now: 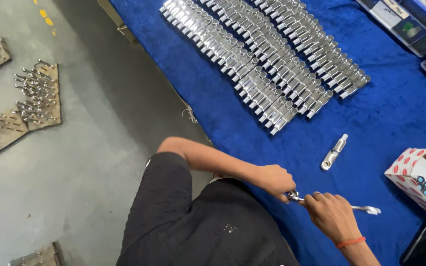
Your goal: The person picks up a metal housing, inserts a circular blue bushing into it, and uses a wrench to tighten the assembly before placing it on the table.
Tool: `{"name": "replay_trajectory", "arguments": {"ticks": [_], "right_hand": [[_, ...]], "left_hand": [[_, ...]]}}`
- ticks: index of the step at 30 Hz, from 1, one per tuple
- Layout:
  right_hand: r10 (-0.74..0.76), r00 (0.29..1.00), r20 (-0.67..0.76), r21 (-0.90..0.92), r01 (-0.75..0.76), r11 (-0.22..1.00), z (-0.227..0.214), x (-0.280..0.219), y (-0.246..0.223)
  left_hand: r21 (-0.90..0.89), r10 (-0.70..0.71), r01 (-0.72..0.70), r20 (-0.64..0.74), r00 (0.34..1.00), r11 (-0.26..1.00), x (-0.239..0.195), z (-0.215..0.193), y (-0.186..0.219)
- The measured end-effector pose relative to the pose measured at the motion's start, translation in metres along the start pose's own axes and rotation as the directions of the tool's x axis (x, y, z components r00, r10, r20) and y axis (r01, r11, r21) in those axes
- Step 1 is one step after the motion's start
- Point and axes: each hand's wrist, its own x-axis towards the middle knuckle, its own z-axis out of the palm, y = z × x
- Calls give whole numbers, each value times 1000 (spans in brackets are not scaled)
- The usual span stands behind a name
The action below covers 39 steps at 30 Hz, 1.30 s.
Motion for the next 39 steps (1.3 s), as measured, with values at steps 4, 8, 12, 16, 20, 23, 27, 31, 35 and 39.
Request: {"name": "replay_trajectory", "arguments": {"ticks": [4, 8, 12, 16, 20, 23, 27, 31, 35, 39], "right_hand": [[-17, 998, -62, 59, 20, 998, 3, 0, 1], [265, 946, -187, 202, -227, 953, 15, -5, -8], [262, 953, -154, 322, -203, 925, 37, -10, -14], [43, 998, -47, 248, -30, 968, 50, -14, -4], [-12, 998, -58, 362, 32, 932, 50, -8, 21], [321, 926, -200, 567, -158, 809, 55, -16, 27], [538, 801, -261, 816, -114, 567, 68, -26, 6], [513, 812, -278, 686, -206, 698, 53, -37, -5], [245, 919, -310, 330, -138, 934, 17, -46, 6], [114, 958, -263, 191, -64, 980, -13, -51, 14]], "left_hand": [[-116, -45, 40, -35, 998, 992, -12, -5, -3], [-327, -192, 147, -110, 975, 933, -28, -15, -3], [-184, -178, 156, -109, 978, 970, -39, -10, 4], [-138, -102, 109, 53, 993, 984, -37, -15, 17], [-249, -104, 100, -4, 995, 963, -33, -38, 15], [-453, -241, 119, -222, 945, 884, -26, -53, 14], [-600, -309, 75, -296, 904, 796, -32, -67, 29], [-517, -325, 177, -211, 922, 837, -40, -65, 44], [-338, -214, 155, -144, 966, 928, -45, -66, 44], [-207, -83, 55, -129, 988, 977, -43, -64, 42]]}}
